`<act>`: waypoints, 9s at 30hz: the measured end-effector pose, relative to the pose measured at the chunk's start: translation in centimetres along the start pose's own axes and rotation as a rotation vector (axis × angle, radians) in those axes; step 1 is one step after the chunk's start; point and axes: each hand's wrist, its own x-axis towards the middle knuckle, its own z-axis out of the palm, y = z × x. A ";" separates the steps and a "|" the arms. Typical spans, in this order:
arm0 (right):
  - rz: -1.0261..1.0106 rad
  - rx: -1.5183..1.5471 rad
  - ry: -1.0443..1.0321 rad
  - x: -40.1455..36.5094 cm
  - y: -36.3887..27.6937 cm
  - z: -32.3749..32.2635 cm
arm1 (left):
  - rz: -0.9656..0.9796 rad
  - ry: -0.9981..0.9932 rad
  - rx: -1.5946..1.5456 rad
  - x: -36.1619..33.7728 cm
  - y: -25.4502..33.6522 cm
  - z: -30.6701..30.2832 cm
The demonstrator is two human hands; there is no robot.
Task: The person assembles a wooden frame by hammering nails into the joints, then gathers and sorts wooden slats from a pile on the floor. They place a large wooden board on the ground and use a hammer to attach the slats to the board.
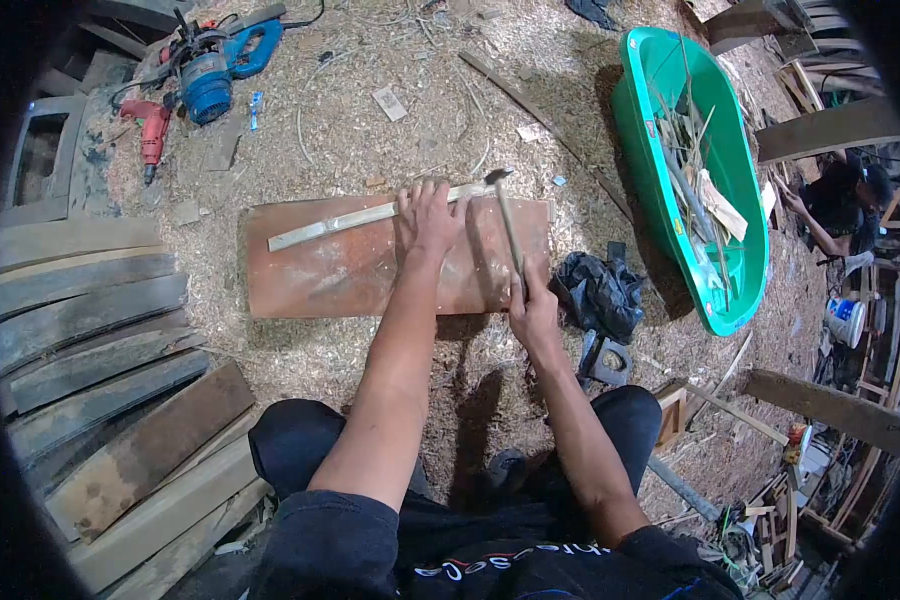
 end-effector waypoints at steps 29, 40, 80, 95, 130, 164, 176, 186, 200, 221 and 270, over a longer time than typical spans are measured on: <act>0.016 0.000 -0.009 0.1 -0.8 -0.5 | -0.006 0.035 0.021 0.6 -0.1 0.6; 0.214 0.073 0.140 -2.0 0.4 2.7 | -0.029 -0.010 0.046 0.5 -0.3 0.7; 0.002 0.038 -0.093 -5.0 -3.4 1.1 | 0.024 0.221 -0.030 -6.8 -2.4 -0.2; -0.020 0.034 0.001 -2.5 -3.9 2.0 | -0.037 0.300 -0.103 -4.5 -1.5 -0.3; -0.107 0.005 -0.010 0.2 -6.1 1.0 | -0.107 0.385 -0.065 -3.3 -1.5 0.6; -0.107 -0.076 -0.071 0.5 -3.1 1.9 | -0.134 0.388 -0.112 -3.1 -1.1 0.3; 0.032 0.032 -0.105 0.5 -2.8 1.1 | -0.089 0.276 -0.070 -3.5 -1.2 0.2; -0.242 -0.134 -0.073 0.9 -0.3 1.8 | -0.081 0.278 0.015 -3.0 -1.5 1.3; -0.034 -0.064 0.017 1.3 0.4 2.1 | -0.034 0.307 0.009 -2.8 -2.1 2.2; 0.243 -0.033 -0.061 -0.5 0.7 -2.2 | 0.054 0.231 -0.481 -3.9 2.8 -14.7; 0.372 0.938 -0.166 -3.3 -10.6 -9.9 | 0.357 -0.094 -0.321 -12.5 6.6 -20.2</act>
